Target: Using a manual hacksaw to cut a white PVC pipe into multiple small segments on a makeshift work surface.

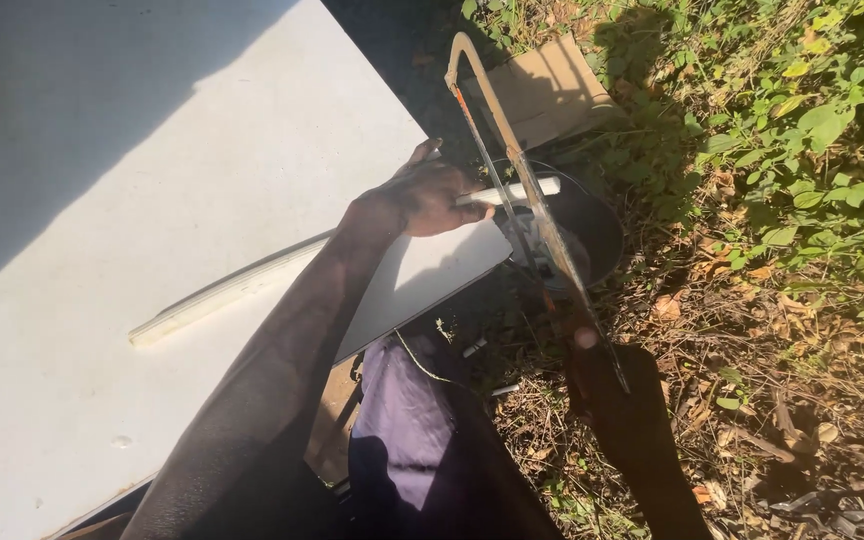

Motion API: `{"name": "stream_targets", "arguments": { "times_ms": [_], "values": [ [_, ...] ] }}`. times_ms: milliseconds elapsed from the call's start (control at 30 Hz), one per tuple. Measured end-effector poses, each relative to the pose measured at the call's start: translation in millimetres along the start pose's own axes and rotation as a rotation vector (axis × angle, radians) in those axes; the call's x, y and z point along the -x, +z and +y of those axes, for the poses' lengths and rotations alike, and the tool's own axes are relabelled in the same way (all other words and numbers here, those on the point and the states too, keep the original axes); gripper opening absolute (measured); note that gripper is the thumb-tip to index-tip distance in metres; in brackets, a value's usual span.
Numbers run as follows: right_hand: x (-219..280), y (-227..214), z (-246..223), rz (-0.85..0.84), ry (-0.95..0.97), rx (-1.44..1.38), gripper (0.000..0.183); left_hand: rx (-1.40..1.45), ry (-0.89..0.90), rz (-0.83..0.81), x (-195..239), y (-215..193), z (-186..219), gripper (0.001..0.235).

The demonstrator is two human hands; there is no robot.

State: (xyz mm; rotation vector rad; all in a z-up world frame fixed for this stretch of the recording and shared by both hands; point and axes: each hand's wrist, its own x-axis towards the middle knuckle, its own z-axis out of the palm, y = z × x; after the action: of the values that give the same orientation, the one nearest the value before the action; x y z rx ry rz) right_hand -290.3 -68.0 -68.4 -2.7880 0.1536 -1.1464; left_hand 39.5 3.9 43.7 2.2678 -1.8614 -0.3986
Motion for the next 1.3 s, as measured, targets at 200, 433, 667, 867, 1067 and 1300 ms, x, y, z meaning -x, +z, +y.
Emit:
{"name": "stream_targets", "arguments": {
  "times_ms": [200, 433, 667, 867, 1067, 1300],
  "values": [
    [-78, 26, -8, 0.080, 0.896, -0.561, 0.039, -0.103, 0.071, 0.046, -11, 6, 6, 0.050],
    [-53, -23, -44, -0.044, 0.815, -0.530, 0.060, -0.069, 0.082, 0.019, -20, 6, 2, 0.050],
    [-74, -41, -61, -0.121, 0.924, -0.650, 0.066, -0.095, 0.085, 0.037, -30, 10, -4, 0.053],
    [-49, -48, -60, -0.145, 0.948, -0.604, 0.064, -0.099, 0.079, 0.054, -25, 15, 0, 0.051],
    [-58, -37, -51, -0.120, 0.918, -0.635, 0.065, -0.048, 0.075, 0.082, -17, 15, 5, 0.046],
    [-95, -7, -33, 0.183, 0.970, -0.896, 0.044, -0.033, 0.057, 0.100, -10, 13, 11, 0.043]
  ]
}}
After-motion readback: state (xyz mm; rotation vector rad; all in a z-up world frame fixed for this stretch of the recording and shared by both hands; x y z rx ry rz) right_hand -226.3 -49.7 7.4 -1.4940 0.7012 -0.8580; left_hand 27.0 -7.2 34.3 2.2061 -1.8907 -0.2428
